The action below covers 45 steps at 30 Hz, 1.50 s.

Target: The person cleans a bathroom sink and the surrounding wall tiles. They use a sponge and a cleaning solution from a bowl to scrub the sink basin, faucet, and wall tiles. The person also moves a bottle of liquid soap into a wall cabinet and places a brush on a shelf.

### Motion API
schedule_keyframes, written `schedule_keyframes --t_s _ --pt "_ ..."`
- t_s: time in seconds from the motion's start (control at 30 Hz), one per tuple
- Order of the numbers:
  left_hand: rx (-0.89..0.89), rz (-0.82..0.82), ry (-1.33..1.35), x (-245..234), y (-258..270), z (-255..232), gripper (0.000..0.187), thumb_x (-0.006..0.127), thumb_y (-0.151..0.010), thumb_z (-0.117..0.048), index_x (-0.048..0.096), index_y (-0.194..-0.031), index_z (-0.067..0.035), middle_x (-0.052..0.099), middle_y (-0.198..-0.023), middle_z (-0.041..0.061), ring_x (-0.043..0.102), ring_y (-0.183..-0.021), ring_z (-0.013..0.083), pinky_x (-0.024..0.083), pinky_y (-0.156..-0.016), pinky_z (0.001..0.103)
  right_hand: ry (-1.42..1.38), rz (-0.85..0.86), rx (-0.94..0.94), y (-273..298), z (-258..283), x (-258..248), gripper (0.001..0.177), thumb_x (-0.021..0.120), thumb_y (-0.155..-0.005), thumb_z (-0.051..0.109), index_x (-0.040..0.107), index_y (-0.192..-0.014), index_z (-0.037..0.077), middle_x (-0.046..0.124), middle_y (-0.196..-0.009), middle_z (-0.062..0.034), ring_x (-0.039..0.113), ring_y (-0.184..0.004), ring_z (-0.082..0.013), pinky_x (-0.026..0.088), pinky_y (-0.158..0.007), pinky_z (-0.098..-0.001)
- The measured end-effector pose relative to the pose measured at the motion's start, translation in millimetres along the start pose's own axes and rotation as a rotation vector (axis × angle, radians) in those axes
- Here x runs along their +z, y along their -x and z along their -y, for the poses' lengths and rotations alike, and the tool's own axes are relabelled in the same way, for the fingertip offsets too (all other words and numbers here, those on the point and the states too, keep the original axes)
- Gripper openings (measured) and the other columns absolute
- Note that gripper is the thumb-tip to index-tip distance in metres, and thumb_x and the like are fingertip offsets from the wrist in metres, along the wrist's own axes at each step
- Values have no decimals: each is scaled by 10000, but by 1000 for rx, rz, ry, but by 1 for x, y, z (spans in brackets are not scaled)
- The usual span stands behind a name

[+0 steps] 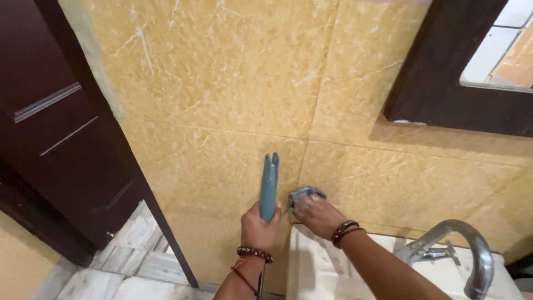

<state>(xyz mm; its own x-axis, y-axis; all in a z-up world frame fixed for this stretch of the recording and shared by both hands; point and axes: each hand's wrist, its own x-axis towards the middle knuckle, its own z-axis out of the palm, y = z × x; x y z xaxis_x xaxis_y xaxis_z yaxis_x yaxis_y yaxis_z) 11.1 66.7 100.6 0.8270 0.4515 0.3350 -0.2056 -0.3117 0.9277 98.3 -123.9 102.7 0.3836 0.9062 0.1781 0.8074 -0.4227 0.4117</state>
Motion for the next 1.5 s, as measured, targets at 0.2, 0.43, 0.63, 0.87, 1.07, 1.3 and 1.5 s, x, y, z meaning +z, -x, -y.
schedule_keyframes --t_s 0.2,0.43,0.63,0.87,1.07,1.3,1.5 --pt "60 -42 40 -51 -40 -25 225 760 -852 -239 694 -803 -29 622 -577 98 555 -508 160 493 -525 353 350 -235 294 -49 -71 -69 322 616 -868 272 676 -1096 54 606 -1220 -196 531 -1166 -368 386 -994 -630" --pt "33 -129 -110 -116 -91 -6 296 753 -883 -261 660 -757 -9 602 -566 107 569 -509 193 473 -531 373 -73 -623 470 -112 -48 -87 681 609 -830 375 459 -1445 123 347 -1590 -232 181 -1544 -440 47 -1268 -679" --pt "-107 -95 -184 -146 -97 47 316 756 -849 -346 707 -817 -35 672 -611 109 678 -561 222 529 -582 376 214 -69 1 -47 38 21 697 556 -874 319 431 -1520 89 446 -1596 -49 409 -1451 -213 273 -1173 -424" --pt "-44 51 -276 -151 -128 62 461 829 -772 -435 684 -994 -58 735 -825 151 721 -767 306 564 -706 425 422 -478 401 -54 -71 -47 373 634 -900 250 599 -1240 102 628 -1273 -185 559 -1227 -407 320 -1084 -643" --pt "13 -59 -325 -142 -127 61 594 895 -705 -396 619 -1117 -67 708 -995 141 699 -907 319 558 -789 447 98 -500 428 -189 -29 -46 567 569 -896 179 499 -1446 63 483 -1469 -208 471 -1334 -404 288 -1136 -633" --pt "275 -136 -253 -196 -104 43 546 871 -734 -305 614 -1153 -66 670 -1149 137 667 -1012 315 508 -900 437 -232 -256 108 -88 28 8 477 586 -950 209 631 -1394 39 579 -1380 -83 558 -1239 -289 380 -1082 -501" --pt "501 -207 -228 -216 -103 -24 310 756 -846 -178 649 -1116 -71 680 -1154 132 598 -1159 361 462 -995 450 204 -859 666 -115 -48 -98 396 700 -975 334 610 -1291 112 439 -1532 -250 383 -1415 -478 257 -1189 -658"
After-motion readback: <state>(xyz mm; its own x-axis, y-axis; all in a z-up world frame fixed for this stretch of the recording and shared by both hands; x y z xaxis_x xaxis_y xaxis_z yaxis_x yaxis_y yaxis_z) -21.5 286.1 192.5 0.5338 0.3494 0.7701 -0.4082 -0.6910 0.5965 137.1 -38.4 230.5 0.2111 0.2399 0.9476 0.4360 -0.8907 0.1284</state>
